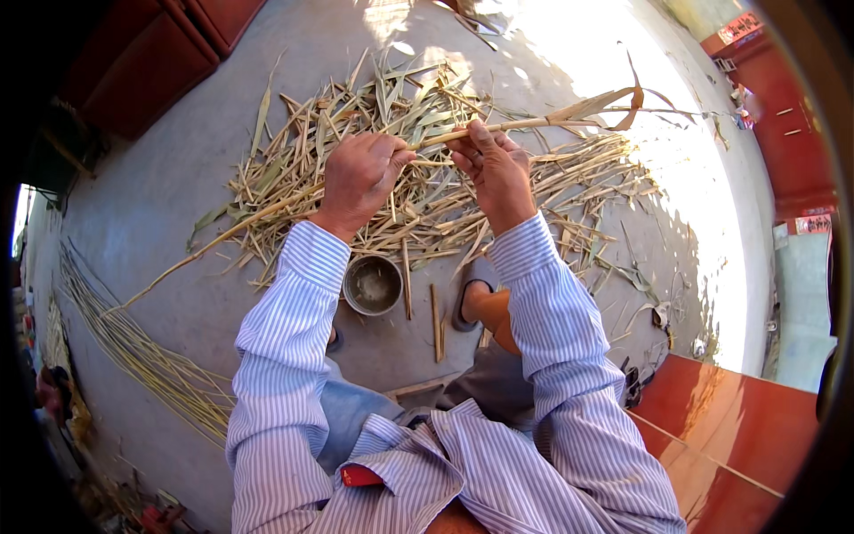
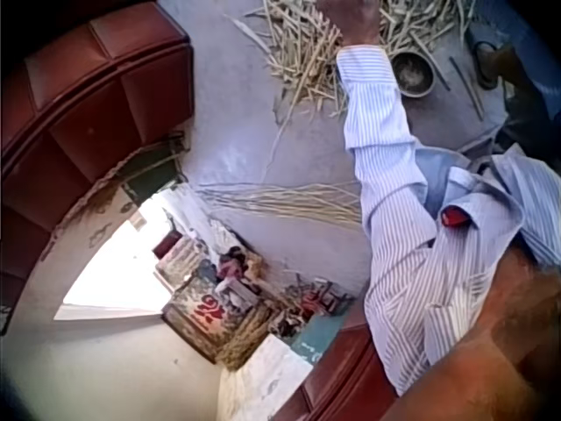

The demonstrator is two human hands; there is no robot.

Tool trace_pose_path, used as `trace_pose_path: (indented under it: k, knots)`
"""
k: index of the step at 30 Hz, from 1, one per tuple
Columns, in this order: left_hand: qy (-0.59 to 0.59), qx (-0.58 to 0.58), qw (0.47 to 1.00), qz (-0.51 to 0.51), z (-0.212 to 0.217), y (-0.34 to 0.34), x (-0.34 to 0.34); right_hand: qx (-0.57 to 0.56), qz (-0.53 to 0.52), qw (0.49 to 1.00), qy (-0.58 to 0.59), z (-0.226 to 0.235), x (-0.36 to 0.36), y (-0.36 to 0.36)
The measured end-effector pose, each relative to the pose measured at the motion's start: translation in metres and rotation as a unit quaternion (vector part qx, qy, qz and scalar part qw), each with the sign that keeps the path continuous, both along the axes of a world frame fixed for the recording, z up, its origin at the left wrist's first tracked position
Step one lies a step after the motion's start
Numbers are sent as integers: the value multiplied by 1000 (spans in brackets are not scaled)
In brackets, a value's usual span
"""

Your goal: The person sits on the ground and repeatedly picks up dried plant stalks, strips off the outer layers by hand, and discards the debris. The person handles the stalks one at a time, separating usable pieces from waste.

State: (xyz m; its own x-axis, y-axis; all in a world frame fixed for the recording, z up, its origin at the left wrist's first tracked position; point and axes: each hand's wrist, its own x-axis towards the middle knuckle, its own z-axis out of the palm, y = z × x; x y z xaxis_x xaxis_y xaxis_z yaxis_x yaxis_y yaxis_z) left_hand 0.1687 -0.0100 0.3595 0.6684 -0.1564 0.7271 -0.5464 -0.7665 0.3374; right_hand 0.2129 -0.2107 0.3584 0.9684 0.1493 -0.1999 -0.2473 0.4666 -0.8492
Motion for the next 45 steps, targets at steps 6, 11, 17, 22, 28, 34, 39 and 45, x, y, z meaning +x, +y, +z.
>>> trace_pose_path:
  k: [6,11,17,22,28,34,39,45]
  knots:
    - [390,-287,873,-59,2,21,4,24,35,997,-63,5,-1,1]
    - [504,-269,818,-71,30,56,-1,41,-31,987,-150,10,19,-30]
    - [476,-261,838,-60,6,115,-15,40,-102,993,-47,0,38,-78]
    - [295,-109,948,-51,8,30,0,23,-32,999,-30,1,15,-44]
    - [336,-104,935,-44,-5,43,5,21,-237,971,-33,-8,44,-106]
    - [376,-136,913,-79,1,22,10,4,61,998,20,0,1,-36]
    - [374,-128,917,-52,4,6,14,21,39,999,-1,-11,0,-7]
    - [208,-7,978,-16,4,-9,12,-23,-54,998,0,-12,1,-1]
